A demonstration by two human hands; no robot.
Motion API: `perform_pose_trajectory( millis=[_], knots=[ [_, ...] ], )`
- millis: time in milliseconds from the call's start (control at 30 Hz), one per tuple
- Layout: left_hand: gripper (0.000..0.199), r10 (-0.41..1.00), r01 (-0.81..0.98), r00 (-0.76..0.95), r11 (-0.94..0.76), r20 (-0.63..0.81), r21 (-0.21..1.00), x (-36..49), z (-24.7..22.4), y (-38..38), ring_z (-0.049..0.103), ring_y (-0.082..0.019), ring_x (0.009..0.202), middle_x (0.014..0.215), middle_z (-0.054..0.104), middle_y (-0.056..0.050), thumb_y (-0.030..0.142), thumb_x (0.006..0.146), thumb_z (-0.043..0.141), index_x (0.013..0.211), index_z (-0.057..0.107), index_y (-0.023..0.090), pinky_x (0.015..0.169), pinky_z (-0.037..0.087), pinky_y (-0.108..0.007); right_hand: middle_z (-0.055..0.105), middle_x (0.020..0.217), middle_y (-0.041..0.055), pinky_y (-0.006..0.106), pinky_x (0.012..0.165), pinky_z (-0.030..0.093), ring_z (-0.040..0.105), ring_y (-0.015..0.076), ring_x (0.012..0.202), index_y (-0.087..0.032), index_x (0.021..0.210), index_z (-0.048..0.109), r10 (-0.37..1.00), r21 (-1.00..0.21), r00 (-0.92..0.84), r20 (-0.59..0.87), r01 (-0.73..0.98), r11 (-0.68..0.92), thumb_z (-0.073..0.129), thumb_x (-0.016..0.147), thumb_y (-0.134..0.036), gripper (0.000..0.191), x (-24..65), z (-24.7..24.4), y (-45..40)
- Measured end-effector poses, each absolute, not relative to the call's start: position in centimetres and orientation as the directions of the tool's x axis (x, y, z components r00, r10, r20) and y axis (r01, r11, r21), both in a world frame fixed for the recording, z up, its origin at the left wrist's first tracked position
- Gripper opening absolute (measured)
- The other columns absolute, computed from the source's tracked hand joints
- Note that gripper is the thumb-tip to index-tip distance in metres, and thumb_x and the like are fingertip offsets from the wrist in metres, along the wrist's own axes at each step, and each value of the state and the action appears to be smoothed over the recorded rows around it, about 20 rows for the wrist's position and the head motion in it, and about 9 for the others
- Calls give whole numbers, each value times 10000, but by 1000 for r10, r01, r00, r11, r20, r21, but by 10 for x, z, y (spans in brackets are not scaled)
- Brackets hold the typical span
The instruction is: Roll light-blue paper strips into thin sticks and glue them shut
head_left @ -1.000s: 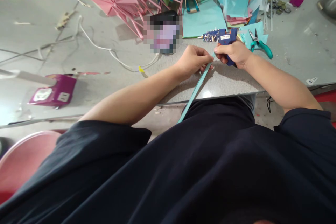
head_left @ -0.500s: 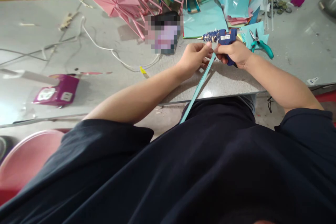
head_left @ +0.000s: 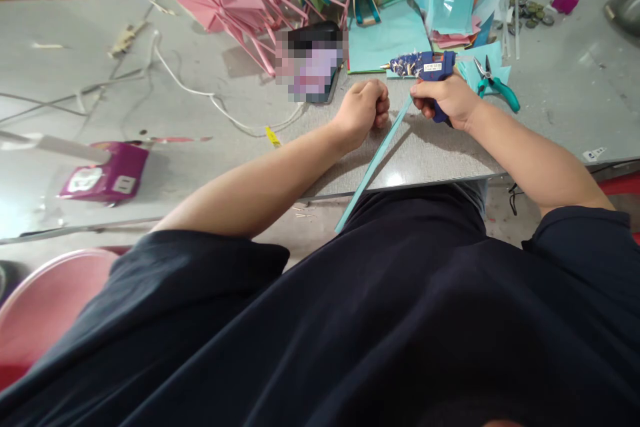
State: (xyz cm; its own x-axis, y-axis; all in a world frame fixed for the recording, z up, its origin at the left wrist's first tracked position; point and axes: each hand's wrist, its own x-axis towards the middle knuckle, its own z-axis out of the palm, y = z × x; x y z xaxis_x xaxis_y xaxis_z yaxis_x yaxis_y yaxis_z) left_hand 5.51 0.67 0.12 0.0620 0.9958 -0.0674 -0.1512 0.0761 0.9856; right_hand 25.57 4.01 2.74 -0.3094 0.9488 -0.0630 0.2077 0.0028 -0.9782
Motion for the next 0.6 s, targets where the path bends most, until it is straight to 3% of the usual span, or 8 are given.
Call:
perform_pose_trajectory(
  millis=[100, 233, 400, 600],
  knots=[
    [495, 996, -100, 59, 78, -72, 992, 56, 5, 4, 319, -86, 472, 578, 370, 49, 187, 1112, 534, 637, 410, 247, 481, 324, -233, 672, 638, -9, 256, 473, 467, 531, 104, 486, -224, 668, 677, 955, -980, -292, -53, 200, 7, 820, 980, -153, 350, 255, 26, 41],
    [494, 995, -11, 56, 79, -79, 997, 57, 11, 0, 402, -85, 465, 582, 455, 41, 216, 1141, 568, 653, 496, 235, 475, 331, -230, 672, 620, -11, 252, 465, 462, 531, 112, 494, -223, 677, 684, 962, -980, -272, -32, 198, 24, 832, 957, -171, 321, 255, 24, 41],
    [396, 994, 20, 72, 81, -83, 996, 59, 14, -3, 477, -59, 493, 677, 589, 32, 137, 1132, 608, 741, 601, 203, 507, 392, -184, 654, 620, -16, 243, 480, 455, 525, 103, 492, -220, 679, 679, 951, -980, -307, -26, 194, 36, 818, 955, -171, 313, 256, 26, 40],
    [358, 993, 10, 102, 61, -62, 998, 59, 10, 0, 503, -47, 508, 690, 594, 30, 55, 1117, 634, 782, 641, 182, 510, 400, -163, 659, 616, -14, 253, 485, 448, 519, 102, 481, -215, 670, 677, 959, -980, -283, -36, 196, 22, 779, 978, -139, 333, 254, 28, 39]
  ],
)
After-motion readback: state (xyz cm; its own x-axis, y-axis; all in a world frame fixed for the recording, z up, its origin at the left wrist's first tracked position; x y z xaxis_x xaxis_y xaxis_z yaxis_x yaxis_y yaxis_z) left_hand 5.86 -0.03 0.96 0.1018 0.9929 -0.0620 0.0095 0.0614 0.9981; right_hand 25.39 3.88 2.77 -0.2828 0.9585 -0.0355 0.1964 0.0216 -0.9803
